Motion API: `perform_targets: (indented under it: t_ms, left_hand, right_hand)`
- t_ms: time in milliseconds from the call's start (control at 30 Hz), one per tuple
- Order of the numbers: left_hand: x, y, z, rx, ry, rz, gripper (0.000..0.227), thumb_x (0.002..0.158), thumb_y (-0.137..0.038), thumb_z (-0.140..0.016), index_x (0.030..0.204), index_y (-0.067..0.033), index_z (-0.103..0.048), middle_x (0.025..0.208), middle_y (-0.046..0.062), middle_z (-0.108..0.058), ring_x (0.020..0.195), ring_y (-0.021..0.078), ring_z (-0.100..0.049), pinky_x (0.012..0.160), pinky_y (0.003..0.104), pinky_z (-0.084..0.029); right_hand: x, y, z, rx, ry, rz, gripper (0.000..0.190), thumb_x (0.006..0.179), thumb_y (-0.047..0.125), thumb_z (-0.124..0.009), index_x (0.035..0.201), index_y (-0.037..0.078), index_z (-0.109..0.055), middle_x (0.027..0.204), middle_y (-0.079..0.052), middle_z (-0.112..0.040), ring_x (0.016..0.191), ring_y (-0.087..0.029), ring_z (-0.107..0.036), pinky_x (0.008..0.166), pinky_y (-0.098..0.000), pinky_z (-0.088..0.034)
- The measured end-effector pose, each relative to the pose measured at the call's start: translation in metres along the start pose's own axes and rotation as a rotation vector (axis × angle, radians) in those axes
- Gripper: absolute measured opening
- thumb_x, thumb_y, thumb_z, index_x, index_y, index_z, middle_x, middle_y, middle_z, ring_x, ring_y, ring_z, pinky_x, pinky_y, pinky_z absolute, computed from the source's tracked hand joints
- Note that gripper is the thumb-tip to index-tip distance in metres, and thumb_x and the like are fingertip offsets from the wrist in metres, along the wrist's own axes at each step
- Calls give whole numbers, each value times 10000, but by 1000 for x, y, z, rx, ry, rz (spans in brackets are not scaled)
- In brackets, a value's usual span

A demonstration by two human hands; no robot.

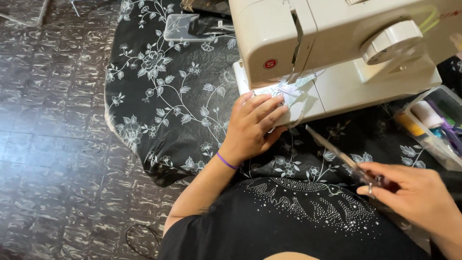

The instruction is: A person uses a sewing machine to stitch a small piece of fabric and trims the excess thread with scissors.

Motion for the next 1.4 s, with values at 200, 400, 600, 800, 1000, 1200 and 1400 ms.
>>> perform_targets:
  t_ms: [200,400,600,800,1000,1200,1400]
  left_hand:
    - [-3,3,-2,-17,6,-7,422,1086,-336,-720,1456,-164,-613,1541,78,-632,1355,354,-676,1191,604,-452]
    - [-2,4,-1,-12,9,-12,417,1094,-341,-699,1456,-149,-625,1535,85,-642,1344,350,-681,1194,590,-456]
    - [-1,6,1,-21,10,-7,415,1094,-343,-698,1454,-149,-624,1515,76,-664,1337,348,-698,1202,575,-448]
    - [-1,7,1,-10,27,-2,410,1089,-338,-681,1447,-142,-632,1504,75,-670,1344,340,-688,1205,579,-437]
    - [-1,6,1,-3,31,7,402,1098,-344,-666,1449,-150,-633,1499,67,-675,1340,331,-689,1208,566,-436]
    - [0,6,2,-4,20,4,392,1095,-346,-671,1431,-146,-642,1489,65,-679,1329,329,-689,1204,562,-435]
    - [-2,7,0,-12,30,11,412,1088,-343,-690,1449,-152,-629,1506,67,-669,1350,334,-675,1214,572,-431]
  right_hand:
    - [18,54,21,143,-267,303,437,754,145,-933,1174,63,-842,1042,-8,-836,631,-39,-661,745,-188,-563]
    - [39,68,20,136,-255,352,345,804,93,-898,1144,60,-849,1150,-76,-827,998,-142,-790,924,-246,-607]
    - [47,63,14,130,-231,316,334,871,57,-824,1205,62,-840,1118,-49,-831,980,-114,-784,804,-212,-584]
    - [48,69,17,175,-228,350,343,885,62,-833,1224,7,-817,1074,-61,-828,1025,-127,-780,912,-224,-590]
    - [50,79,21,195,-239,384,328,895,7,-809,1223,-12,-810,991,-40,-829,902,-92,-775,773,-199,-589]
    - [47,77,16,153,-274,432,299,902,50,-827,1193,-16,-817,1075,-85,-827,996,-173,-800,838,-258,-597]
    - [41,82,19,154,-326,487,340,870,72,-885,1176,-54,-808,1087,-117,-820,985,-201,-800,886,-285,-613]
Point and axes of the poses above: each hand's wrist, its own x-axis towards the middle knuckle, its own z-axis out of the back of the hand, y = z × x, the point moved 8 cm from there along x, towards the middle knuckle
